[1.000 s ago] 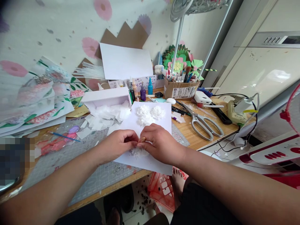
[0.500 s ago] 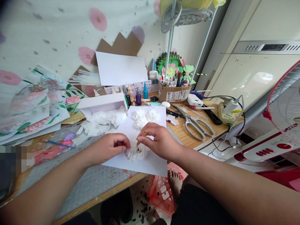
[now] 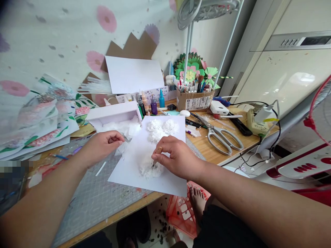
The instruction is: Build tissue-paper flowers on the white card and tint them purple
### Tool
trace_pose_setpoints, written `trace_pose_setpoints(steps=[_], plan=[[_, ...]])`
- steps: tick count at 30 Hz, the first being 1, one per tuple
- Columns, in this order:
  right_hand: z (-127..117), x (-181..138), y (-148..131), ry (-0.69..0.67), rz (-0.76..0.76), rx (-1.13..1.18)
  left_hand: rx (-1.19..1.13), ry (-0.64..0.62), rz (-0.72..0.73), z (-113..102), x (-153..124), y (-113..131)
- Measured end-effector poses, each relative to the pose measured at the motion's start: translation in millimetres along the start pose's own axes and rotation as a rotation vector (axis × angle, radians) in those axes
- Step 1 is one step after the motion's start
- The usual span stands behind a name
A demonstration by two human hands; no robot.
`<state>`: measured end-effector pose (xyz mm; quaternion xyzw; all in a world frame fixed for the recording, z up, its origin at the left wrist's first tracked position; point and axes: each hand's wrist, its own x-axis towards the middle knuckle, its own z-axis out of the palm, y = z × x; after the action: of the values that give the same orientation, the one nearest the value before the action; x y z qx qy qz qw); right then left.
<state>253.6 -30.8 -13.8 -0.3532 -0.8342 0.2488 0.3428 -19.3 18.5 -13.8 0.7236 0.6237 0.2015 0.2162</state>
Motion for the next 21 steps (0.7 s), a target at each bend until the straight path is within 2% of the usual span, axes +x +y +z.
trace_pose_setpoints(steps=[4,9,16,21], plan=[[6,0,1,-0.022,-0.023,-0.008,0.072,-0.078,0.029,-2,3,-7],[8,2,-1,-0.041,-0.046,-0.013,0.123,-0.154,0.094,2,2,-5],[8,4,-2,-0.069,-0.013,0.015,0.122,-0.178,0.21,15,3,-6],[9,5,-3,-0.085,-0.001,0.024,0.102,-0.158,0.222,12,0,-1]])
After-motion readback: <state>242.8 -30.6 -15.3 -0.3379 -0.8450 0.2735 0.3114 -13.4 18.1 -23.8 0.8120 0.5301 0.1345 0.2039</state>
